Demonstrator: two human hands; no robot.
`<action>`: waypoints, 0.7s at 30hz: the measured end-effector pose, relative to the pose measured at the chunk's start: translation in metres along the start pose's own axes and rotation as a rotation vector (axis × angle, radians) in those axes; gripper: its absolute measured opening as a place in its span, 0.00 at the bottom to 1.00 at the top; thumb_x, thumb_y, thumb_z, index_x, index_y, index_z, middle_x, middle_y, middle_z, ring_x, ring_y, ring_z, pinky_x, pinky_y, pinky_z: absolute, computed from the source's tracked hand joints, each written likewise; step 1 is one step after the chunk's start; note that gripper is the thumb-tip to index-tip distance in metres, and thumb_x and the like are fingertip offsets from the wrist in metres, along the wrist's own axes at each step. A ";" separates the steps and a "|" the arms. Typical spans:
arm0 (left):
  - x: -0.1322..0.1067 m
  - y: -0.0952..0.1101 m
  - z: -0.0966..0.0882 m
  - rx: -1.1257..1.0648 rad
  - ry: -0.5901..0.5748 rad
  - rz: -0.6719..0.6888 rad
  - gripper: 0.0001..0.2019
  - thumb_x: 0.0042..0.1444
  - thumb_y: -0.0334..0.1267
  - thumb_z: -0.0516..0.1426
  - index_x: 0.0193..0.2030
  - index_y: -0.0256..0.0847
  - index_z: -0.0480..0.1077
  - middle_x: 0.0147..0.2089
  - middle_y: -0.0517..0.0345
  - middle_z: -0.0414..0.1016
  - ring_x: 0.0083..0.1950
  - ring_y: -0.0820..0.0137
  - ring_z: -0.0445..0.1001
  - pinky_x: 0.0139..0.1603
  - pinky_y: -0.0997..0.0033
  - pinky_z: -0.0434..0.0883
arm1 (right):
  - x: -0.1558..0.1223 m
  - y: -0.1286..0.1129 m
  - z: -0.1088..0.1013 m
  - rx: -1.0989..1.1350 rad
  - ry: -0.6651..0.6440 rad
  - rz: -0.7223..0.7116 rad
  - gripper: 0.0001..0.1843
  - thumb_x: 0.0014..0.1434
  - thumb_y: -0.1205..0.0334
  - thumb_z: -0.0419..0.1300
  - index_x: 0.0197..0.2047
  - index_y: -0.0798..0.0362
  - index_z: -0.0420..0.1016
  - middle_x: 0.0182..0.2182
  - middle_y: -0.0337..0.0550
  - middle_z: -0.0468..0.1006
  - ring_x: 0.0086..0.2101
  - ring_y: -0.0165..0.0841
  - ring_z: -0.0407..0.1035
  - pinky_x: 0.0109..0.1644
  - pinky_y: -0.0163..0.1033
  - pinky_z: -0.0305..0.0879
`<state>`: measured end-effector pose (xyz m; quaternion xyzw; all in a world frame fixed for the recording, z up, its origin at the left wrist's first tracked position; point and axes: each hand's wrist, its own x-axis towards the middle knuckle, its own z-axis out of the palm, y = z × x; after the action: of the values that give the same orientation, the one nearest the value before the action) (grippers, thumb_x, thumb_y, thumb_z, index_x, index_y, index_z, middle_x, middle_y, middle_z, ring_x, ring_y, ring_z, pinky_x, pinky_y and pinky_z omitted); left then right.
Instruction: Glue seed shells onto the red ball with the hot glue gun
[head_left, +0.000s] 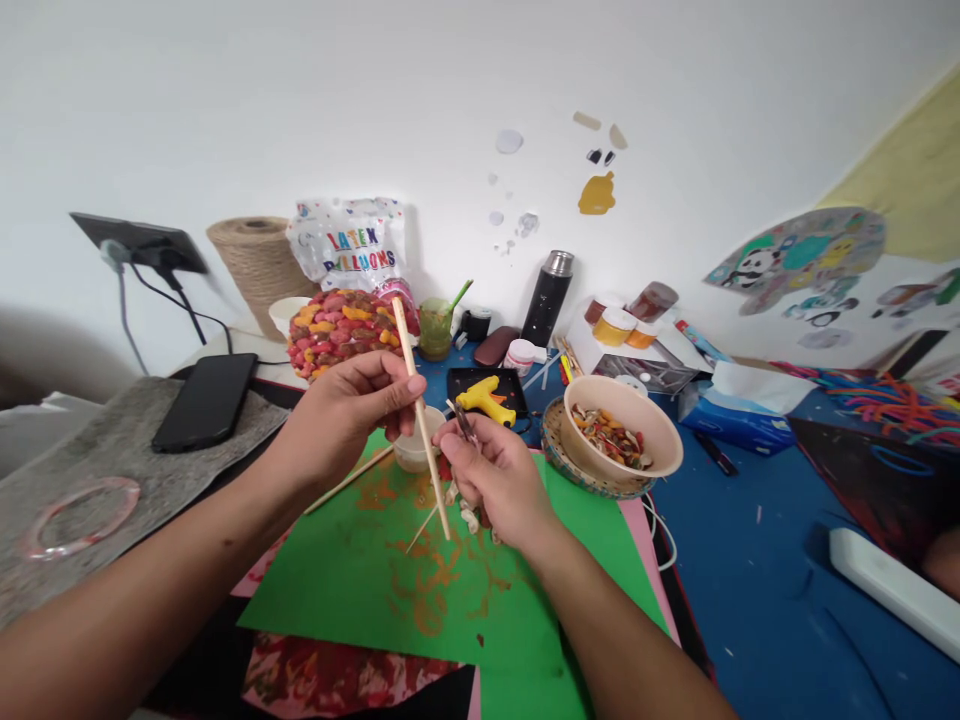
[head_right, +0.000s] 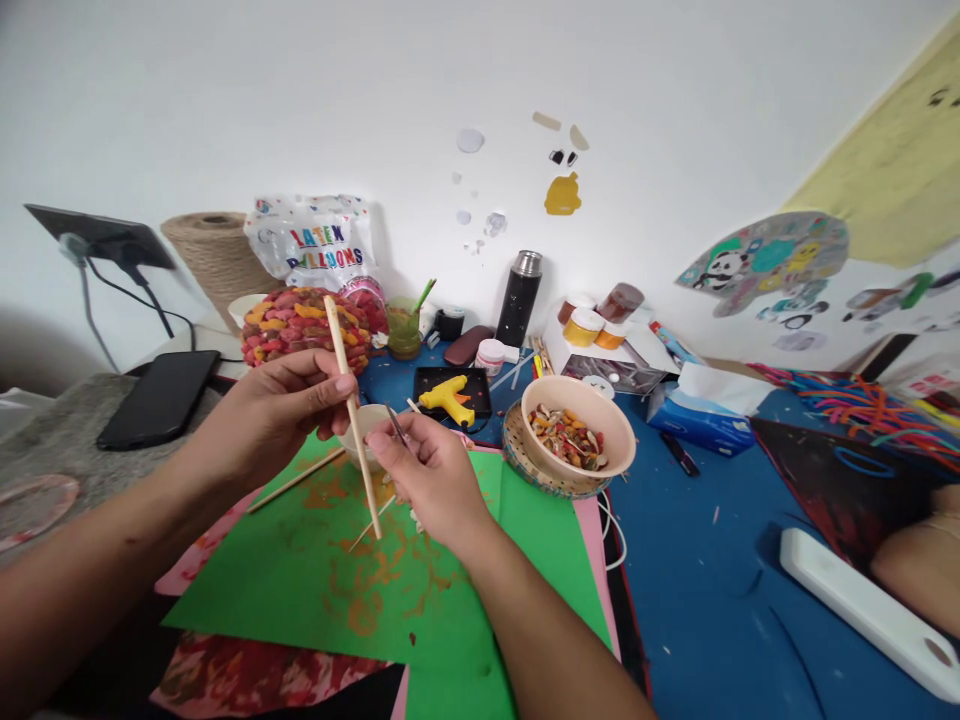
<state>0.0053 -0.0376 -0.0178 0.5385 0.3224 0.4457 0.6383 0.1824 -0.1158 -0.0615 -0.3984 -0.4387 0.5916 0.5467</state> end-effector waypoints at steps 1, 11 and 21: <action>0.000 0.000 0.000 -0.011 0.007 0.002 0.21 0.49 0.50 0.80 0.31 0.40 0.76 0.23 0.62 0.77 0.24 0.75 0.71 0.26 0.77 0.68 | 0.000 0.000 0.001 -0.015 0.004 0.001 0.25 0.60 0.36 0.74 0.39 0.49 0.77 0.22 0.27 0.66 0.18 0.23 0.49 0.20 0.32 0.41; 0.004 0.001 -0.003 -0.094 0.063 0.022 0.23 0.48 0.51 0.79 0.31 0.39 0.76 0.23 0.60 0.78 0.22 0.75 0.70 0.24 0.77 0.65 | 0.011 0.011 -0.009 -0.031 0.202 -0.104 0.28 0.60 0.32 0.72 0.37 0.52 0.80 0.16 0.23 0.56 0.17 0.23 0.45 0.20 0.32 0.42; 0.006 -0.001 -0.007 -0.151 0.024 -0.019 0.22 0.50 0.51 0.79 0.31 0.39 0.76 0.24 0.61 0.76 0.23 0.75 0.70 0.25 0.77 0.66 | 0.007 0.016 -0.042 -0.070 0.427 -0.022 0.26 0.54 0.36 0.75 0.33 0.52 0.79 0.17 0.22 0.53 0.17 0.22 0.42 0.20 0.31 0.37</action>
<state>0.0012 -0.0296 -0.0195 0.4804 0.3008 0.4690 0.6773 0.2171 -0.1053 -0.0888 -0.5287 -0.3377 0.4720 0.6194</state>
